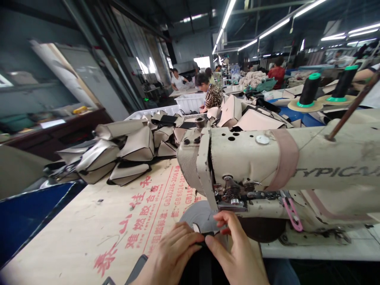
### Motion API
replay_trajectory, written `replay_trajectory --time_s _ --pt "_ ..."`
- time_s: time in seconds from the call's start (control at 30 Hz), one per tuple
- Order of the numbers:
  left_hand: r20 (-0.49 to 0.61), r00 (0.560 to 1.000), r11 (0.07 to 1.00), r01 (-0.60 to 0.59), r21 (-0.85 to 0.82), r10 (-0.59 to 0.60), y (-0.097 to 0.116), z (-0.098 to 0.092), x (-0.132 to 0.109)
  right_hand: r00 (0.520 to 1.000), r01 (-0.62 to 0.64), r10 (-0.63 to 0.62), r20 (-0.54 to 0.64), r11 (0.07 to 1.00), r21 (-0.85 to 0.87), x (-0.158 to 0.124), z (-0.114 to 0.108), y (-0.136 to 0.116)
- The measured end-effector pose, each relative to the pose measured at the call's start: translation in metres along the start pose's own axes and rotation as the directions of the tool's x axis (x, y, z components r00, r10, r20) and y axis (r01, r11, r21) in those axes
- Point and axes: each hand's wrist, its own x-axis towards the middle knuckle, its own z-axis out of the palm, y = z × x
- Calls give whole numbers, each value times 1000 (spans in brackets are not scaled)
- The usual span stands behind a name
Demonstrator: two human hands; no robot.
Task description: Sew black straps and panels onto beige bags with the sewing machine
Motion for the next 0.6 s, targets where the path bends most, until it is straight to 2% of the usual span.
replay_trajectory --time_s 0.07,0.13,0.27,0.4,0.47,0.6 --pt "-6 1000 1000 -1 -3 1 0 2 -1 979 174 -158 131 978 -119 -2 -9 -2" --pt "2 1000 1000 13 6 -13 1 3 0 939 270 -222 261 949 -163 -1 -15 -3" --pt "62 992 994 107 29 -108 3 3 7 935 183 -144 323 978 -95 5 -14 -3" --pt "127 970 978 200 59 -206 4 -4 15 960 109 -88 267 992 -67 12 -8 -3" --pt "136 966 976 213 54 -218 4 -7 17 964 81 -66 259 996 -48 15 -8 -3" --pt "121 965 973 232 12 -232 7 -8 21 934 52 -63 353 998 41 16 -12 -3"
